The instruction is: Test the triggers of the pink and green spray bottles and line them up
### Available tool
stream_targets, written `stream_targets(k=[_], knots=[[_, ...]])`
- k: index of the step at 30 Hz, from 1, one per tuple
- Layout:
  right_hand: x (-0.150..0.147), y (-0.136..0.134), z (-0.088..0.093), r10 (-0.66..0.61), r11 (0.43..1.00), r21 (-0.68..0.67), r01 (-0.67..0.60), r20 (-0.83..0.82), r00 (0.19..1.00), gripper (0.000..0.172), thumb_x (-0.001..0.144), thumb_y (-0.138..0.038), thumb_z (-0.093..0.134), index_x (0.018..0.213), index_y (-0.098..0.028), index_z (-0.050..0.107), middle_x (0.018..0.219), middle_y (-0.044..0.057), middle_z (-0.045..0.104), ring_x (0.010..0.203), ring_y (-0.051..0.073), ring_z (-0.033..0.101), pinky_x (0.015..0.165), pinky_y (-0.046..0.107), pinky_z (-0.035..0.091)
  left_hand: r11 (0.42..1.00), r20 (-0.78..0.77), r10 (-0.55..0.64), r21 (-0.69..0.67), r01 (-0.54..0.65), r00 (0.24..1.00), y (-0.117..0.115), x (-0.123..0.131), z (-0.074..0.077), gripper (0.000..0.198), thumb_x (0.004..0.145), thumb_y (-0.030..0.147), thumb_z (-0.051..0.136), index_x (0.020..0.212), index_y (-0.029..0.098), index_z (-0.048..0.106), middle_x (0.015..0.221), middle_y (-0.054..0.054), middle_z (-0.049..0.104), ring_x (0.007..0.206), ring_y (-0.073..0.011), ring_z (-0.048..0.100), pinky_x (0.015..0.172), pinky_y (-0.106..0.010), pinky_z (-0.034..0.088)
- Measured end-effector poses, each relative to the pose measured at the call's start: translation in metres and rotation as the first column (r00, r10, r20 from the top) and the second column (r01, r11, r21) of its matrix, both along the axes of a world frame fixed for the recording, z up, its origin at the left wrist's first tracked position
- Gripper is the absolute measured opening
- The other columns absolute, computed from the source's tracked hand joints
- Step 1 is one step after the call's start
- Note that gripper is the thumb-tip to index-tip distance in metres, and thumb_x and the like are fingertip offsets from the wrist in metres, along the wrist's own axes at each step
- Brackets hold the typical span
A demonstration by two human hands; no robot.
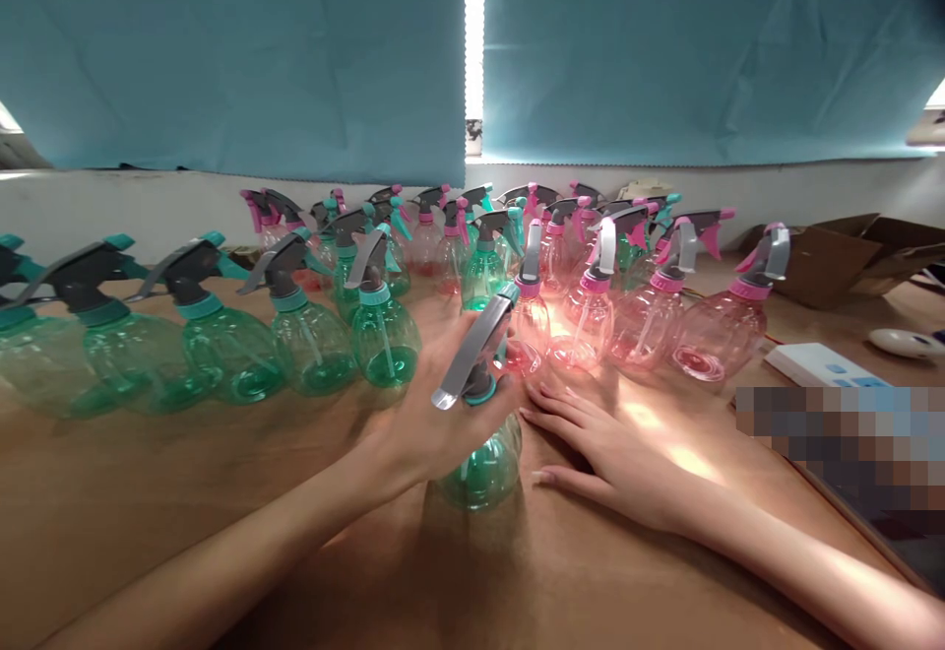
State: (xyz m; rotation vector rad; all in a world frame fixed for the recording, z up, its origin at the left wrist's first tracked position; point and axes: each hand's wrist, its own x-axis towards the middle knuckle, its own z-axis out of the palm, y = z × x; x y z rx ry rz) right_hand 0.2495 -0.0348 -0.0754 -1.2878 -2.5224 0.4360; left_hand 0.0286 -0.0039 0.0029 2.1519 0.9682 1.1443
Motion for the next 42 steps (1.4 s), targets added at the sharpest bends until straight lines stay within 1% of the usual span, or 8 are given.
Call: stream_targets(k=[3, 5, 8, 13, 19, 26, 31, 42], knots=[[0.0, 0.0, 0.0, -0.001, 1.0, -0.002, 0.001, 0.0, 1.0, 0.071, 0.093, -0.063, 0.047, 0.149, -0.02, 0.039, 0.158, 0.01, 0.03, 0.147, 0.032, 0.023, 0.118, 0.055, 0.023, 1.0, -0.007, -0.002, -0.01, 0.002, 1.0, 0.0, -0.001, -0.004, 0.031, 0.083, 0.023, 0.059, 0.113, 0.023, 0.055, 0.095, -0.003, 0.062, 0.076, -0.0147, 0.06, 0.066, -0.026, 0.05], [0.0, 0.001, 0.0, -0.001, 1.0, 0.0, 0.001, -0.002, 1.0, 0.071, 0.093, -0.063, 0.047, 0.15, -0.021, 0.039, 0.158, 0.009, 0.031, 0.147, 0.032, 0.023, 0.118, 0.055, 0.023, 1.0, -0.005, 0.006, -0.02, -0.006, 1.0, 0.0, -0.002, -0.007, 0.035, 0.084, 0.025, 0.06, 0.118, 0.024, 0.054, 0.094, -0.002, 0.062, 0.082, -0.016, 0.061, 0.071, -0.027, 0.051], [0.0, 0.001, 0.0, -0.002, 1.0, -0.004, 0.002, 0.02, 1.0, 0.072, 0.093, -0.064, 0.045, 0.15, -0.019, 0.039, 0.158, 0.01, 0.03, 0.147, 0.032, 0.022, 0.119, 0.054, 0.023, 0.999, -0.001, 0.039, -0.02, -0.039, 0.999, 0.0, -0.003, -0.012, 0.035, 0.085, 0.025, 0.061, 0.119, 0.023, 0.054, 0.088, -0.001, 0.062, 0.082, -0.0158, 0.062, 0.071, -0.026, 0.051], [-0.001, 0.002, 0.0, -0.002, 1.0, -0.002, 0.002, 0.046, 0.999, 0.073, 0.094, -0.065, 0.043, 0.15, -0.019, 0.038, 0.158, 0.009, 0.03, 0.147, 0.031, 0.021, 0.119, 0.053, 0.023, 0.998, 0.006, 0.055, -0.004, -0.055, 0.998, 0.0, -0.003, -0.014, 0.037, 0.084, 0.024, 0.061, 0.121, 0.023, 0.056, 0.086, 0.0, 0.064, 0.075, -0.0137, 0.061, 0.068, -0.025, 0.05], [-0.001, 0.001, -0.001, -0.003, 1.0, -0.012, 0.003, 0.019, 1.0, 0.072, 0.093, -0.064, 0.046, 0.15, -0.02, 0.039, 0.159, 0.009, 0.029, 0.147, 0.031, 0.021, 0.119, 0.054, 0.022, 0.997, 0.004, 0.073, -0.023, -0.073, 0.997, -0.001, -0.003, -0.014, 0.034, 0.084, 0.024, 0.061, 0.118, 0.023, 0.058, 0.074, 0.003, 0.059, 0.064, -0.0117, 0.054, 0.063, -0.024, 0.048], [0.0, 0.001, -0.002, -0.01, 1.0, -0.019, 0.009, -0.013, 1.0, 0.071, 0.092, -0.062, 0.05, 0.15, -0.022, 0.038, 0.158, 0.008, 0.031, 0.147, 0.032, 0.022, 0.118, 0.055, 0.022, 0.999, 0.025, 0.018, -0.045, -0.017, 1.0, -0.003, -0.001, -0.01, 0.033, 0.084, 0.023, 0.059, 0.117, 0.022, 0.053, 0.078, 0.003, 0.056, 0.065, -0.0103, 0.051, 0.065, -0.023, 0.046], [0.001, 0.001, -0.002, -0.01, 1.0, -0.019, 0.01, -0.001, 1.0, 0.071, 0.092, -0.063, 0.049, 0.15, -0.022, 0.038, 0.159, 0.008, 0.029, 0.147, 0.031, 0.021, 0.119, 0.055, 0.022, 0.999, 0.024, 0.02, -0.041, -0.019, 1.0, -0.002, -0.002, -0.01, 0.028, 0.085, 0.022, 0.059, 0.112, 0.022, 0.054, 0.077, 0.004, 0.056, 0.064, -0.0097, 0.05, 0.064, -0.023, 0.045], [0.0, -0.001, 0.001, -0.015, 0.999, -0.031, 0.016, 0.027, 1.0, 0.073, 0.093, -0.065, 0.045, 0.15, -0.02, 0.039, 0.159, 0.008, 0.029, 0.148, 0.03, 0.019, 0.119, 0.054, 0.021, 0.999, 0.024, 0.018, -0.052, -0.017, 1.0, -0.002, -0.002, -0.01, 0.031, 0.085, 0.023, 0.059, 0.116, 0.024, 0.054, 0.084, 0.001, 0.057, 0.073, -0.0128, 0.056, 0.073, -0.027, 0.049]])
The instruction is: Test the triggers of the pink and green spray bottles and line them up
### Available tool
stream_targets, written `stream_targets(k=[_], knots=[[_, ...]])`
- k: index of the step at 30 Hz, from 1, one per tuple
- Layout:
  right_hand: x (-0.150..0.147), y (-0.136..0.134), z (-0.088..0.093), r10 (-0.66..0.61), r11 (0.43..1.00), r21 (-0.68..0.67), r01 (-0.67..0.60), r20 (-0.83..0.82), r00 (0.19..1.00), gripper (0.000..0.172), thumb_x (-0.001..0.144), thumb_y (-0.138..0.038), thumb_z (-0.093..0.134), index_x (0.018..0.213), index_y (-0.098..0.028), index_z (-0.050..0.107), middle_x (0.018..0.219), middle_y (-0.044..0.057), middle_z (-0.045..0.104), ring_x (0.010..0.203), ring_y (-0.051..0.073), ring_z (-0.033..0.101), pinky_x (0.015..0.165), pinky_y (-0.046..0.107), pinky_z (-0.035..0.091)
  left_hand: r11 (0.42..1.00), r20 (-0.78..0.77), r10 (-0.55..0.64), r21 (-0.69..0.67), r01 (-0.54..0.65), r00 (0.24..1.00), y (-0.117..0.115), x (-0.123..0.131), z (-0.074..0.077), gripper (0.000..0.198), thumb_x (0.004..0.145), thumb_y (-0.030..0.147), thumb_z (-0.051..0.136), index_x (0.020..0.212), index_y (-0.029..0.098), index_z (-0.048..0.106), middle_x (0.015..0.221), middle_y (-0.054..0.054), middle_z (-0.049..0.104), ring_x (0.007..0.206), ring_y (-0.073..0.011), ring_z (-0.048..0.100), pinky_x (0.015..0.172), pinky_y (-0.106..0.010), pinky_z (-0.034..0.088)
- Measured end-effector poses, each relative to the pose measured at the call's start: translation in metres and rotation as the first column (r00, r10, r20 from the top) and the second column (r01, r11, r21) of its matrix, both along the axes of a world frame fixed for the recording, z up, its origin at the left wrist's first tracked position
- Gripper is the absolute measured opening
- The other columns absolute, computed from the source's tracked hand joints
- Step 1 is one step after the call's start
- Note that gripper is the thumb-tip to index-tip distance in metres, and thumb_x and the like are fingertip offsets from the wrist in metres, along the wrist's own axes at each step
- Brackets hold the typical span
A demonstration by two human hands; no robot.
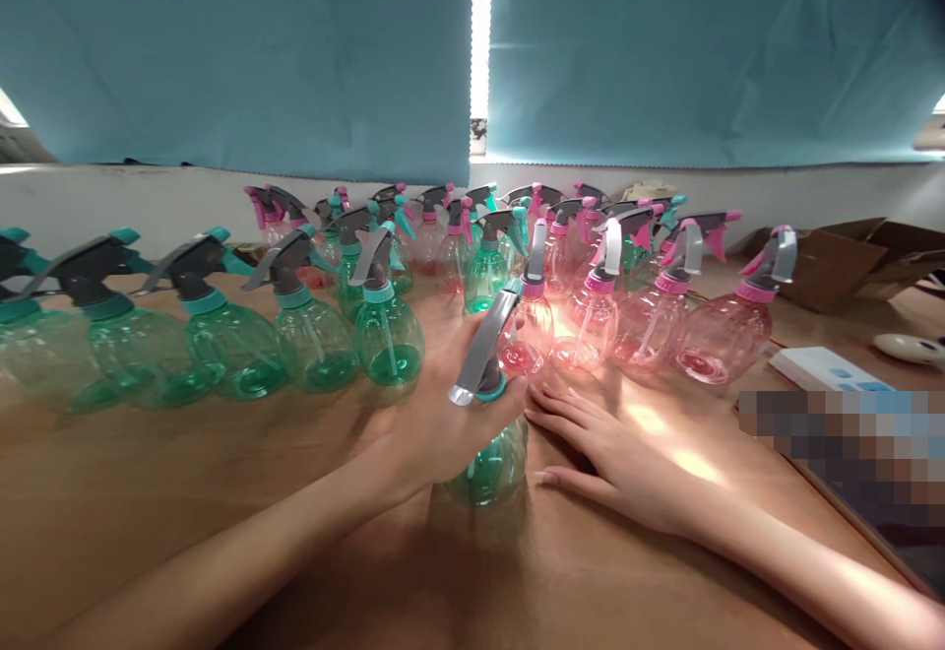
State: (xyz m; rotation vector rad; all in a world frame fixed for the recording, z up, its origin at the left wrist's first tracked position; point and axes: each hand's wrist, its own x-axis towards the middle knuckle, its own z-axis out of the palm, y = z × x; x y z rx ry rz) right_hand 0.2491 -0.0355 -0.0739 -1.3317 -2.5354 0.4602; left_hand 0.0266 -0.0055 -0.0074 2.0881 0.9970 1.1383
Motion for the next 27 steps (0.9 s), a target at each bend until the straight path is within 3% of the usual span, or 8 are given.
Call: stream_targets(k=[10, 20, 27], knots=[[0.0011, 0.0013, -0.0035, 0.017, 0.999, 0.043, -0.016, -0.033, 0.999, 0.07, 0.093, -0.062, 0.048, 0.15, -0.022, 0.038, 0.158, 0.009, 0.03, 0.147, 0.031, 0.023, 0.119, 0.055, 0.023, 1.0, -0.023, 0.007, 0.002, -0.007, 1.0, 0.0008, 0.0008, 0.0006, 0.032, 0.085, 0.024, 0.059, 0.117, 0.023, 0.054, 0.093, -0.001, 0.063, 0.071, -0.0118, 0.056, 0.071, -0.026, 0.049], [0.002, 0.0008, -0.0043, 0.024, 0.998, 0.062, -0.021, -0.05, 0.998, 0.07, 0.093, -0.06, 0.05, 0.151, -0.025, 0.036, 0.158, 0.008, 0.032, 0.146, 0.032, 0.026, 0.118, 0.055, 0.024, 0.996, -0.054, 0.082, 0.029, -0.081, 0.995, -0.0009, -0.0005, -0.0023, 0.024, 0.084, 0.023, 0.06, 0.108, 0.02, 0.06, 0.077, 0.0, 0.063, 0.067, -0.0128, 0.054, 0.066, -0.026, 0.048], [0.0008, 0.0008, -0.0035, 0.022, 0.999, 0.049, -0.019, -0.043, 0.999, 0.072, 0.093, -0.061, 0.05, 0.152, -0.024, 0.034, 0.158, 0.009, 0.033, 0.146, 0.032, 0.026, 0.118, 0.054, 0.025, 0.998, -0.004, 0.059, 0.0, -0.059, 0.998, -0.0009, 0.001, -0.0017, 0.04, 0.085, 0.025, 0.061, 0.124, 0.024, 0.052, 0.092, -0.002, 0.062, 0.073, -0.0136, 0.058, 0.07, -0.028, 0.051]])
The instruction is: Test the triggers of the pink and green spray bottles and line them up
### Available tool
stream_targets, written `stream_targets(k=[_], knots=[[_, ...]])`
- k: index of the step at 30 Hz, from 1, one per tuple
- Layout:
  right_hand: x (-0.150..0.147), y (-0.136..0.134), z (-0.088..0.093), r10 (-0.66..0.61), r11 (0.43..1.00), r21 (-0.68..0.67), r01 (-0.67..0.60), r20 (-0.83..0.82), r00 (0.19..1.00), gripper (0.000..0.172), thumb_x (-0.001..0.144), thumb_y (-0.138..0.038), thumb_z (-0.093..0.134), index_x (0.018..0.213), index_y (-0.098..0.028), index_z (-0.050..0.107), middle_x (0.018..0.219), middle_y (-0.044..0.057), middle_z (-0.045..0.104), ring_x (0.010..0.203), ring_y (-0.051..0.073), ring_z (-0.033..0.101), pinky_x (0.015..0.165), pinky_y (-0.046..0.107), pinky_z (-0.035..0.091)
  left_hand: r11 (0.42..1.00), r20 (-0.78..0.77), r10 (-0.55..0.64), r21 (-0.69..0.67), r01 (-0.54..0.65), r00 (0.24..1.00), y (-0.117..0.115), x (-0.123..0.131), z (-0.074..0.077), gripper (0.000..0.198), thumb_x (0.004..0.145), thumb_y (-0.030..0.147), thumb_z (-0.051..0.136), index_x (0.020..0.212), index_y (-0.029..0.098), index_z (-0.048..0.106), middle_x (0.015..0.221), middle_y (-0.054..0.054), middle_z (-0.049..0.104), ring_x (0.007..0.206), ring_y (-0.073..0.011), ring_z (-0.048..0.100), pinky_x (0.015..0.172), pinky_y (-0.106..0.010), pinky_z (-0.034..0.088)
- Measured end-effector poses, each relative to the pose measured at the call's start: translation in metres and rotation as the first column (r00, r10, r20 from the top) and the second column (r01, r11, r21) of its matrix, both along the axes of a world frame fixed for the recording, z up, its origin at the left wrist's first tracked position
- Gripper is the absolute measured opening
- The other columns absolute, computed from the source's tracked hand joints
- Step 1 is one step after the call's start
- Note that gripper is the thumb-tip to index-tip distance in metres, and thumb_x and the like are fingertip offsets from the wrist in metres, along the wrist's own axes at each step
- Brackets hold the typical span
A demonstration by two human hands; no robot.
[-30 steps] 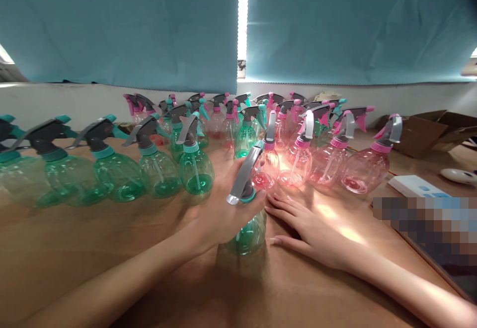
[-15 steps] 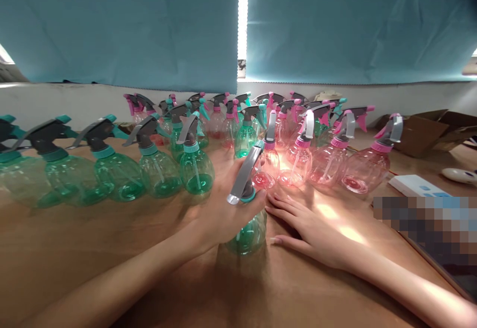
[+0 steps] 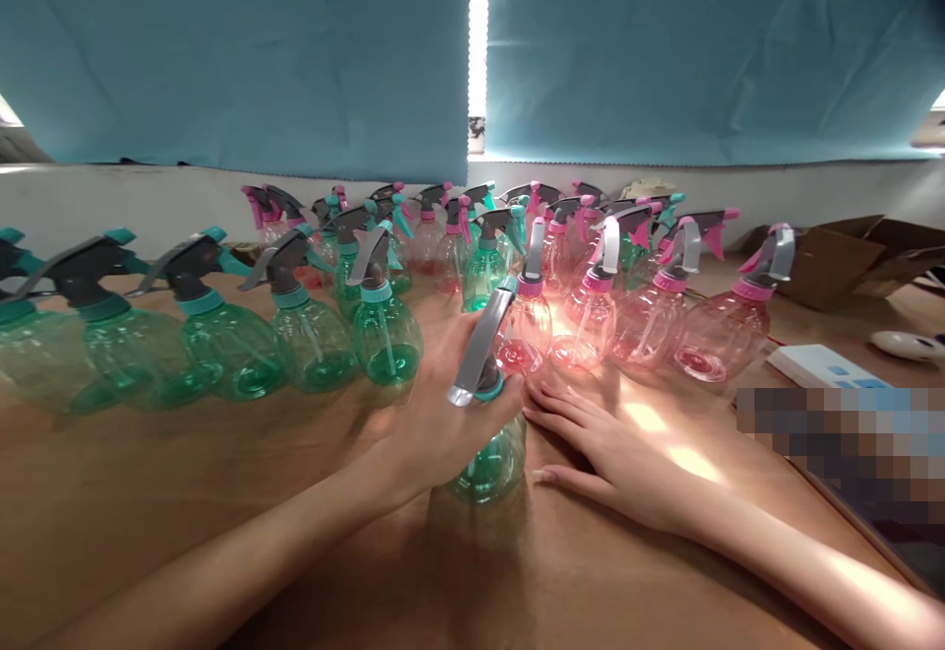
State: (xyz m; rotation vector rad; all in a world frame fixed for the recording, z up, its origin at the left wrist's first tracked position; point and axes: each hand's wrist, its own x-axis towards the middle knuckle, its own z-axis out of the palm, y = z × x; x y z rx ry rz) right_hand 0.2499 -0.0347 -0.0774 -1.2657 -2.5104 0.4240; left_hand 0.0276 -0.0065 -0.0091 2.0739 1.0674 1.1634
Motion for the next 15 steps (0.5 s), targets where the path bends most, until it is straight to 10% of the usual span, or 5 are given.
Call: stream_targets(k=[15], knots=[[0.0004, -0.0004, -0.0005, -0.002, 1.0, 0.012, 0.002, -0.032, 0.999, 0.068, 0.093, -0.06, 0.051, 0.151, -0.026, 0.037, 0.157, 0.008, 0.033, 0.145, 0.033, 0.027, 0.118, 0.055, 0.024, 0.998, -0.037, -0.008, 0.064, 0.01, 0.999, 0.0029, 0.0007, 0.0047, 0.024, 0.081, 0.022, 0.058, 0.104, 0.023, 0.054, 0.086, -0.001, 0.061, 0.071, -0.0147, 0.058, 0.064, -0.027, 0.049]])
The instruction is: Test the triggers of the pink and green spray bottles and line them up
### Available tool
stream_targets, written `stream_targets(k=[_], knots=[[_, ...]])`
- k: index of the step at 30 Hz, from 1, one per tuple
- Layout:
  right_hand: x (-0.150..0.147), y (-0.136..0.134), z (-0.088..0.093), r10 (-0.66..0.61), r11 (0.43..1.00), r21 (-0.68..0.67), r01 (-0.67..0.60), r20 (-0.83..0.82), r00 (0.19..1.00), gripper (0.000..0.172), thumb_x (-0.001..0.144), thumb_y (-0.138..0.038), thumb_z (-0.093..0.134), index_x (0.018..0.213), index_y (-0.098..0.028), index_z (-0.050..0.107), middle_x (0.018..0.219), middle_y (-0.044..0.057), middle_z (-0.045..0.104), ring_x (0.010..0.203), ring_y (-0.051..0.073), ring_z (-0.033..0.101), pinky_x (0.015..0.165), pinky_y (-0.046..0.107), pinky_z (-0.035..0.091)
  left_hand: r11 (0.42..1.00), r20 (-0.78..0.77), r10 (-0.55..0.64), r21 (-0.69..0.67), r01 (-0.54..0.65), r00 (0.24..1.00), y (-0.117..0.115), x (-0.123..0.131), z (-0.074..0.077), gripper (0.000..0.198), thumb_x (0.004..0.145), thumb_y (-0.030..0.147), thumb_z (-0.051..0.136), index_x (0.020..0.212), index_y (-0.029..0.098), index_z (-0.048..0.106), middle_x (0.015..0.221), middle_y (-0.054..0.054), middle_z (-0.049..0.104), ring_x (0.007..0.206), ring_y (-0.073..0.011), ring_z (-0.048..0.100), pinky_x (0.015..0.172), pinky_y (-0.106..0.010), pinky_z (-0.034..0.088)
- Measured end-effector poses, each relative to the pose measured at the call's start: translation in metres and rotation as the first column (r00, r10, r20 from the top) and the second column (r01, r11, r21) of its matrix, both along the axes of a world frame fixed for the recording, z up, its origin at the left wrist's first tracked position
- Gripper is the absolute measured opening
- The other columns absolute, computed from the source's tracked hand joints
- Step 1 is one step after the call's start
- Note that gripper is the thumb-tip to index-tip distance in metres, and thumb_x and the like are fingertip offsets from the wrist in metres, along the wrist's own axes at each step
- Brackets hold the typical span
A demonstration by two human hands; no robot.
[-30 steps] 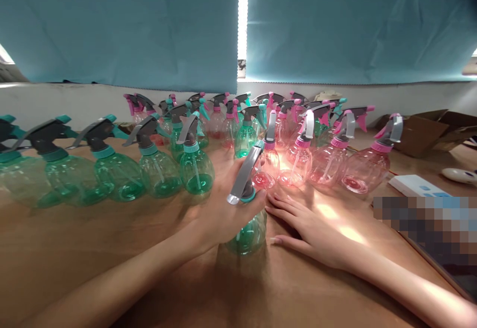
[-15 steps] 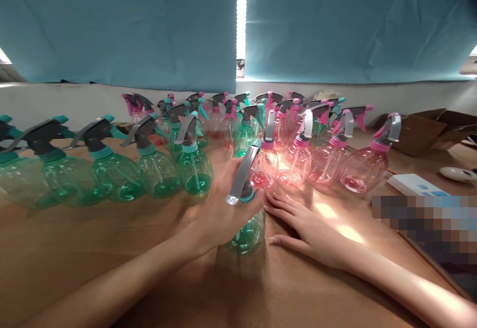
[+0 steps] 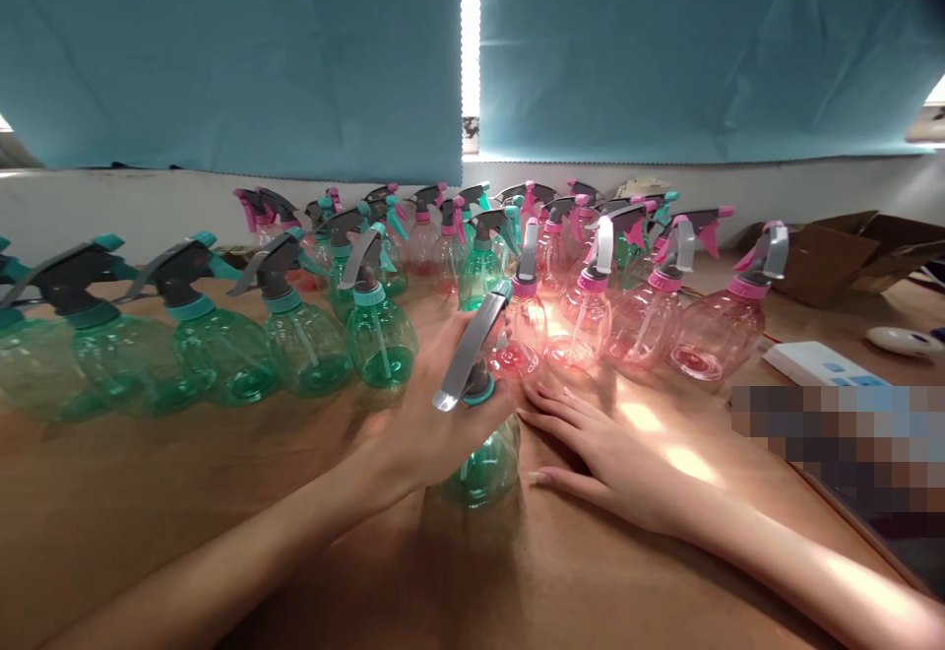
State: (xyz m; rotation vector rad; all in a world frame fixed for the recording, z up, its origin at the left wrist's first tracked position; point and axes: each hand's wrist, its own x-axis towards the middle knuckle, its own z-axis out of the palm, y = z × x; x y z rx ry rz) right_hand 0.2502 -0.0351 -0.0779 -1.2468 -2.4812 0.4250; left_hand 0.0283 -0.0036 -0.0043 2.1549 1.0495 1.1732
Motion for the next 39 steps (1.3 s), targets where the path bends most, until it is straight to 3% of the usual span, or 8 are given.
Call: stream_targets(k=[7, 13, 18, 22, 27, 33, 39], knots=[[0.0, 0.0, 0.0, -0.007, 1.0, -0.001, 0.007, 0.025, 1.0, 0.069, 0.093, -0.061, 0.049, 0.149, -0.023, 0.04, 0.157, 0.009, 0.032, 0.146, 0.032, 0.025, 0.118, 0.055, 0.024, 0.991, -0.039, 0.029, 0.131, -0.023, 0.999, -0.004, 0.0, 0.007, 0.016, 0.08, 0.019, 0.055, 0.096, 0.022, 0.054, 0.076, 0.001, 0.053, 0.059, -0.012, 0.047, 0.058, -0.027, 0.045], [0.0, 0.0, 0.0, -0.004, 1.0, -0.001, 0.004, 0.001, 1.0, 0.068, 0.093, -0.06, 0.05, 0.15, -0.025, 0.039, 0.158, 0.007, 0.031, 0.146, 0.033, 0.025, 0.118, 0.055, 0.024, 0.992, -0.039, 0.037, 0.12, -0.032, 0.999, -0.004, 0.0, 0.006, 0.014, 0.08, 0.021, 0.055, 0.094, 0.023, 0.055, 0.08, 0.0, 0.056, 0.062, -0.0142, 0.052, 0.058, -0.028, 0.045], [0.001, 0.0, -0.002, 0.003, 1.0, 0.008, -0.003, 0.001, 1.0, 0.068, 0.093, -0.06, 0.05, 0.15, -0.026, 0.037, 0.158, 0.008, 0.031, 0.146, 0.032, 0.025, 0.118, 0.056, 0.023, 1.0, -0.021, 0.014, 0.024, -0.013, 1.0, -0.001, 0.0, 0.0, 0.03, 0.081, 0.022, 0.057, 0.111, 0.024, 0.056, 0.094, -0.003, 0.063, 0.077, -0.0169, 0.062, 0.067, -0.029, 0.051], [0.0, 0.001, -0.001, 0.003, 1.0, 0.005, -0.004, 0.034, 0.999, 0.07, 0.094, -0.061, 0.047, 0.151, -0.023, 0.036, 0.158, 0.008, 0.031, 0.147, 0.031, 0.024, 0.118, 0.055, 0.022, 0.999, -0.005, 0.026, 0.019, -0.026, 1.0, 0.0, -0.001, -0.005, 0.036, 0.084, 0.024, 0.059, 0.12, 0.024, 0.056, 0.092, -0.003, 0.065, 0.078, -0.017, 0.063, 0.07, -0.03, 0.052], [-0.001, 0.0, 0.001, -0.002, 1.0, -0.013, 0.003, 0.01, 1.0, 0.07, 0.093, -0.062, 0.048, 0.15, -0.023, 0.038, 0.157, 0.009, 0.032, 0.146, 0.032, 0.025, 0.118, 0.055, 0.023, 0.998, -0.007, 0.041, 0.054, -0.041, 0.999, 0.0, 0.0, -0.003, 0.028, 0.082, 0.027, 0.06, 0.11, 0.023, 0.058, 0.081, 0.0, 0.062, 0.068, -0.0155, 0.059, 0.066, -0.03, 0.049], [-0.001, 0.001, 0.003, 0.01, 1.0, -0.026, -0.009, 0.056, 0.998, 0.07, 0.094, -0.061, 0.046, 0.151, -0.021, 0.035, 0.16, 0.007, 0.027, 0.148, 0.029, 0.018, 0.12, 0.053, 0.019, 0.998, -0.026, 0.038, 0.052, -0.037, 0.999, -0.001, 0.001, 0.002, 0.026, 0.082, 0.028, 0.06, 0.107, 0.024, 0.057, 0.083, -0.001, 0.062, 0.072, -0.0165, 0.06, 0.069, -0.031, 0.048], [0.0, 0.001, 0.002, 0.006, 1.0, -0.024, -0.006, 0.024, 1.0, 0.069, 0.094, -0.06, 0.048, 0.151, -0.022, 0.036, 0.159, 0.008, 0.029, 0.148, 0.03, 0.02, 0.119, 0.054, 0.02, 0.998, -0.029, 0.033, 0.046, -0.032, 0.999, -0.001, 0.0, 0.0, 0.021, 0.083, 0.028, 0.059, 0.102, 0.022, 0.055, 0.077, 0.001, 0.058, 0.067, -0.0148, 0.055, 0.066, -0.029, 0.047]])
